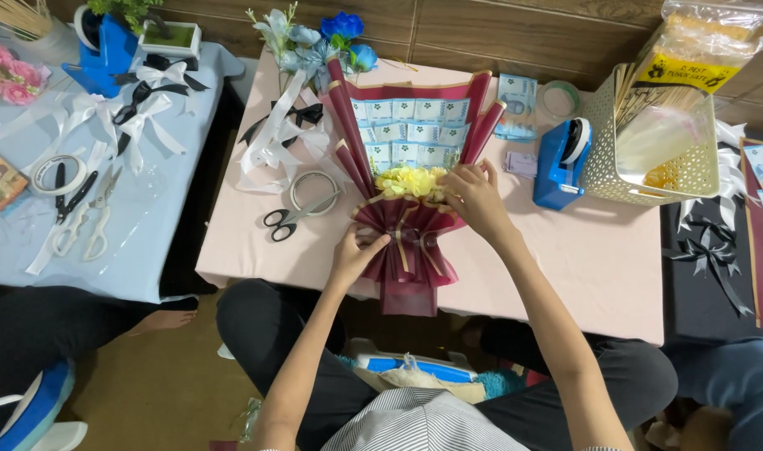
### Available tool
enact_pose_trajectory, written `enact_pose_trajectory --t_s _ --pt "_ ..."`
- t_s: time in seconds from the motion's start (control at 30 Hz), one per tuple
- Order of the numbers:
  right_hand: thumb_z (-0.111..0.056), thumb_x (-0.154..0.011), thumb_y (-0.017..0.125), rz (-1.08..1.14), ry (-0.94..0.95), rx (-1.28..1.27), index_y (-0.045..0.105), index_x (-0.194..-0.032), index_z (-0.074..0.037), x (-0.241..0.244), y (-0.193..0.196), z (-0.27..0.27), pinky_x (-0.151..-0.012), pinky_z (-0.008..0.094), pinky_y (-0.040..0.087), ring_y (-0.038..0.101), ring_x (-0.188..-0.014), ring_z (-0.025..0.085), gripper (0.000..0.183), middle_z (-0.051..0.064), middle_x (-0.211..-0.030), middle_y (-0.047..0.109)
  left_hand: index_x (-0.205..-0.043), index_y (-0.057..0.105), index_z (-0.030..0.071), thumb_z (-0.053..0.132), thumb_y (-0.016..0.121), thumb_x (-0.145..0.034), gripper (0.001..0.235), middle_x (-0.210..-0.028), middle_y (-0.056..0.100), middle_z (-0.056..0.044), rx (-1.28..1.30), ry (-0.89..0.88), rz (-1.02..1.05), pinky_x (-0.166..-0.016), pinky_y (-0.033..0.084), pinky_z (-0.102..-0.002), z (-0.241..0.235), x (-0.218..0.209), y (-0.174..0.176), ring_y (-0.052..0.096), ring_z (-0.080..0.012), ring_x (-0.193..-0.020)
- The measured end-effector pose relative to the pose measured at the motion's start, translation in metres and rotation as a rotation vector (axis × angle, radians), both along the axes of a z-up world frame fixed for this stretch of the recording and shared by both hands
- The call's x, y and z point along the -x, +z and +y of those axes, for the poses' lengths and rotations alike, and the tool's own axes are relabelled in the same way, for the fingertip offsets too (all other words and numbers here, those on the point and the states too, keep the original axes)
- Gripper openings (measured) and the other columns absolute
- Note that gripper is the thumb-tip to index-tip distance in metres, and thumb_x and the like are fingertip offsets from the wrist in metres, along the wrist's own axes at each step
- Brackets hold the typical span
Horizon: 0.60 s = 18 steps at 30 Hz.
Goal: The person wraps a bouquet of yellow flowers and banknotes in maroon paper, secures the base with a rubber band, and then ties a white ribbon around the handle.
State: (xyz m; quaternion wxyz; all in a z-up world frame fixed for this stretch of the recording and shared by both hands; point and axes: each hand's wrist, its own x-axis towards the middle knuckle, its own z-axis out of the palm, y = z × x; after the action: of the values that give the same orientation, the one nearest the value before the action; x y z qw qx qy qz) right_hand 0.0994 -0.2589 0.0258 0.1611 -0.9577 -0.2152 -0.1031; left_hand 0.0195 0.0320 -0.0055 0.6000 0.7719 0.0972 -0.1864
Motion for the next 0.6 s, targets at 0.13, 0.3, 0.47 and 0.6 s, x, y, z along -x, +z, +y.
enact_pose_trajectory --t_s 0.13,0.3,0.47,0.6 --pt "-0.016 -0.090 0.074 -0.003 0.029 -0.069 0.070 -0.103 -0.017 0.006 -0.005 -0.008 -0.118 0.061 0.026 0.059 -0.126 0.022 0.014 0.004 -0.108 0.070 -0.137 0.054 0.009 0.063 0.079 -0.082 0.081 -0.112 0.074 -0.014 0.005 0.006 0.008 -0.084 0.059 -0.039 -0.003 0.000 -0.006 0.072 -0.0262 -0.105" --pt "-0.015 -0.093 0.073 -0.073 0.089 -0.139 0.070 -0.095 -0.016 0.021 0.005 -0.010 -0.120 0.052 0.026 0.061 -0.126 0.017 0.004 0.002 -0.097 0.071 -0.139 0.052 0.007 0.059 0.079 -0.082 0.082 -0.112 0.074 -0.015 0.021 0.023 0.006 -0.084 0.059 -0.038 -0.004 0.001 0.007 0.073 -0.0256 -0.104" --pt "-0.013 -0.093 0.073 -0.049 0.043 -0.211 0.071 -0.101 -0.017 0.020 -0.007 -0.011 -0.119 0.051 0.026 0.059 -0.127 0.018 0.009 0.001 -0.098 0.070 -0.138 0.052 0.007 0.058 0.080 -0.082 0.081 -0.113 0.075 -0.014 0.001 0.015 0.003 -0.085 0.059 -0.038 -0.005 0.000 0.004 0.073 -0.0251 -0.104" --pt "-0.013 -0.092 0.073 -0.054 0.031 -0.193 0.071 -0.099 -0.017 0.030 0.004 -0.007 -0.119 0.052 0.026 0.059 -0.128 0.018 0.008 0.001 -0.099 0.070 -0.139 0.052 0.007 0.057 0.079 -0.083 0.079 -0.114 0.074 -0.014 -0.011 0.026 0.008 -0.085 0.058 -0.038 -0.004 0.002 0.005 0.072 -0.0246 -0.105"
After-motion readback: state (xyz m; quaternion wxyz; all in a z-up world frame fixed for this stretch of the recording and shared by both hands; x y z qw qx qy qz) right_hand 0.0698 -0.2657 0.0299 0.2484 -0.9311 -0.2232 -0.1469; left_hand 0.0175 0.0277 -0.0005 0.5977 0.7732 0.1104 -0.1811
